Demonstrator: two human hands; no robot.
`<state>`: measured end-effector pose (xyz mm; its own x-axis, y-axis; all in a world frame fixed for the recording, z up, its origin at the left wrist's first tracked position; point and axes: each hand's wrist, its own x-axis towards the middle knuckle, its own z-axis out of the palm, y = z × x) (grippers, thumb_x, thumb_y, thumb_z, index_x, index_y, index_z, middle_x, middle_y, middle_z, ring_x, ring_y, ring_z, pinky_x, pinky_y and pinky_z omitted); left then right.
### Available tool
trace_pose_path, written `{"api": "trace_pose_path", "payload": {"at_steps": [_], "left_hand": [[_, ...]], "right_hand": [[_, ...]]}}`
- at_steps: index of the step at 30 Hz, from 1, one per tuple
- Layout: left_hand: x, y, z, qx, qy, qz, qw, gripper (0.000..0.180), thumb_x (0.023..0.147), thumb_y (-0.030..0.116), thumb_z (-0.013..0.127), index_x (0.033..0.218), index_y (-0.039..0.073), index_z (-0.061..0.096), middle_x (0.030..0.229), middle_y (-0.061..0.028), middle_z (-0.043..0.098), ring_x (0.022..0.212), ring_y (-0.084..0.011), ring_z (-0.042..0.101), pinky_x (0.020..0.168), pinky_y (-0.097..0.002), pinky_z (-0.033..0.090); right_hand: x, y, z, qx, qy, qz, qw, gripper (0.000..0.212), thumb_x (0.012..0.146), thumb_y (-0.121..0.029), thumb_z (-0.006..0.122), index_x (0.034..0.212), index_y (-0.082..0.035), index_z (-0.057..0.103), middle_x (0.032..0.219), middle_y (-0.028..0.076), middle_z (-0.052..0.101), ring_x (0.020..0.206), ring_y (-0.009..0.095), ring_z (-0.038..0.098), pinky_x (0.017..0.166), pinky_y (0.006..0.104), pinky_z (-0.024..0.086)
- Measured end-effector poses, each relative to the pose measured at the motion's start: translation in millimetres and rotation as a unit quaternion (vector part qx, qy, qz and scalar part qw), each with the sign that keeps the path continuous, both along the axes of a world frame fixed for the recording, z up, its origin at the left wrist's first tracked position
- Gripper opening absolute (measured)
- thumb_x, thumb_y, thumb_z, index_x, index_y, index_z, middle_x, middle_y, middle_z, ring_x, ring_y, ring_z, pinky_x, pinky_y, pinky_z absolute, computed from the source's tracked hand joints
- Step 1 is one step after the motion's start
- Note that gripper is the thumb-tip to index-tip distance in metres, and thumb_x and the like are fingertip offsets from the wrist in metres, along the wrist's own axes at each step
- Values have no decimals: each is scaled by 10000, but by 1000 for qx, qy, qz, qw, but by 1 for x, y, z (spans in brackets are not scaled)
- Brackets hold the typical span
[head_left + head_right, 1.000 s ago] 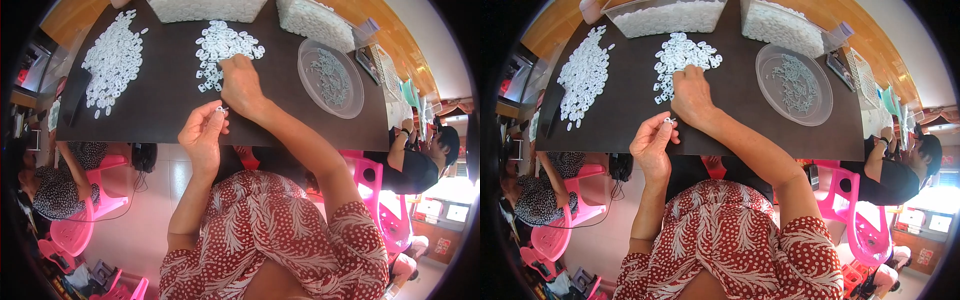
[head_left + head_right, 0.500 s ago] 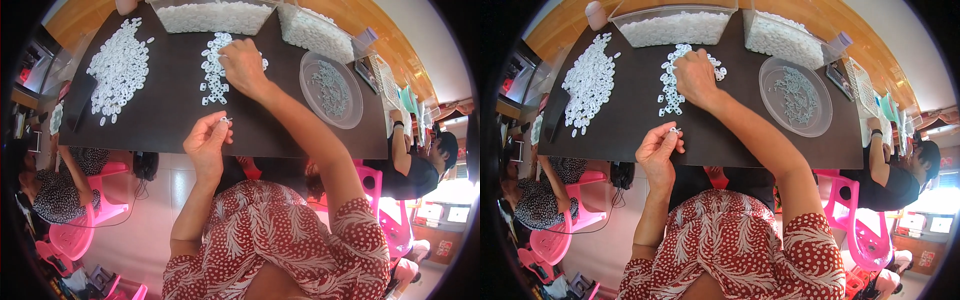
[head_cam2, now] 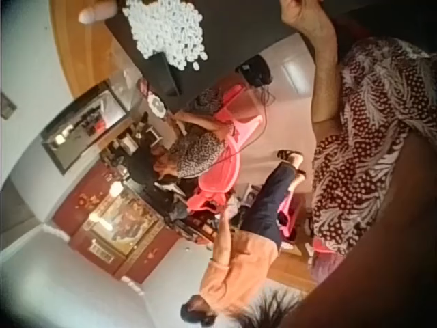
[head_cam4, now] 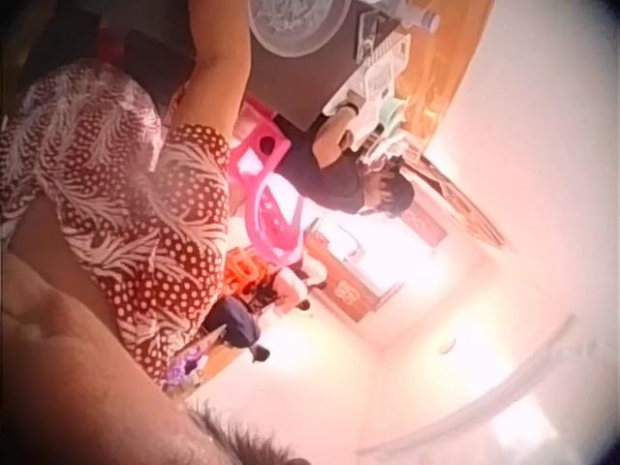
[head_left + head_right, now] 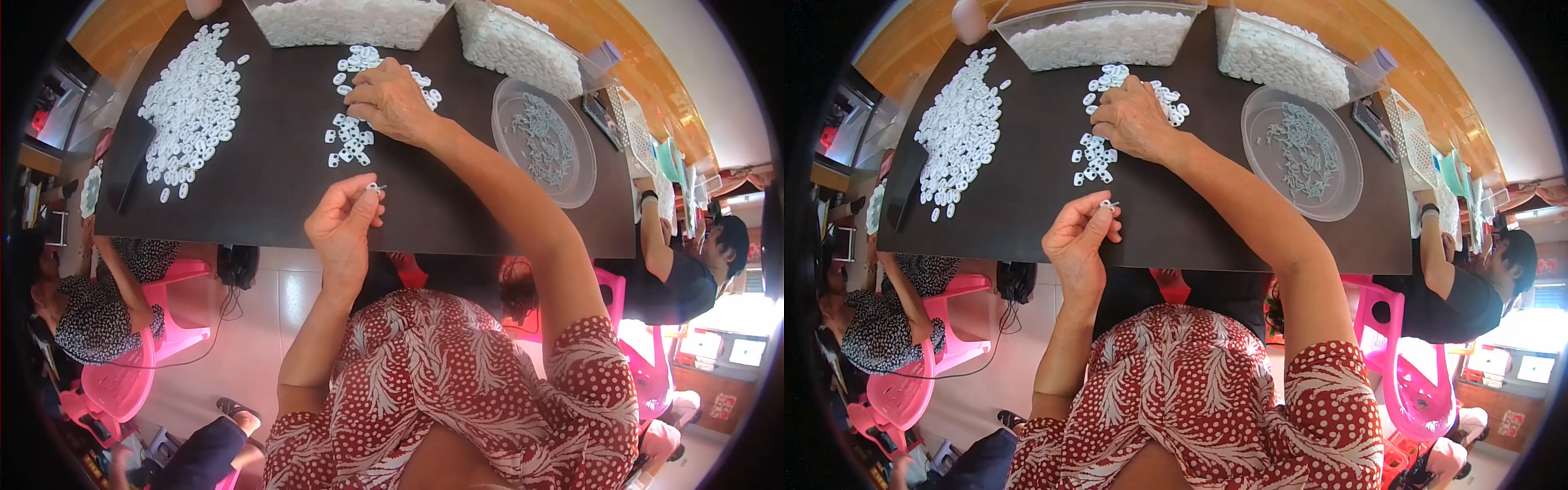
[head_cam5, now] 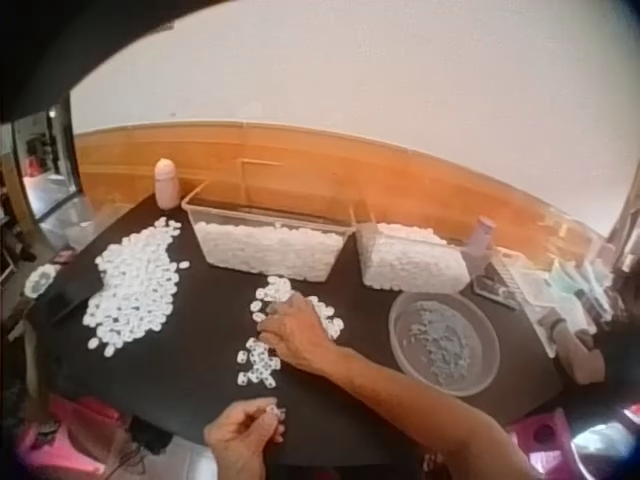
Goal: Manually inserting small metal pins or pieces into white plastic components.
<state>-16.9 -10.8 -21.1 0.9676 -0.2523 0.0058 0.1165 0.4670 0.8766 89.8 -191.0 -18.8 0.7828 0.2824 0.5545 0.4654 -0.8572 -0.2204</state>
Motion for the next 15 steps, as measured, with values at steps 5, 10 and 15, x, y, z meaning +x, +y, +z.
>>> {"api": "trace_pose_path", "payload": {"at_steps": [5, 10, 15], "left_hand": [[1, 0, -2, 22, -10, 11, 1000, 166, 857, 7, 621, 1011, -53, 631, 822, -103, 650, 641, -118, 583, 559, -232, 481], [0, 2, -4, 33, -29, 19, 999, 164, 855, 12, 626, 1005, -53, 634, 819, -108, 651, 640, -122, 588, 552, -235, 483], [-1, 0, -4, 38, -35, 23, 998, 165, 853, 6, 622, 1005, -57, 632, 812, -112, 650, 631, -124, 583, 547, -239, 480]], "right_hand": [[-30, -10, 0, -2, -7, -3, 1000, 107, 758, -151, 643, 826, -113, 715, 952, 24, 650, 888, 266, 492, 827, 368, 396], [-62, -21, 20, 31, -51, -51, 997, 181, 732, -58, 667, 905, -109, 675, 877, 37, 639, 812, 247, 524, 739, 351, 438], [-87, -21, 14, 45, -8, -61, 997, 158, 738, -60, 659, 883, -119, 680, 722, 41, 573, 743, 248, 507, 679, 367, 427]]}}
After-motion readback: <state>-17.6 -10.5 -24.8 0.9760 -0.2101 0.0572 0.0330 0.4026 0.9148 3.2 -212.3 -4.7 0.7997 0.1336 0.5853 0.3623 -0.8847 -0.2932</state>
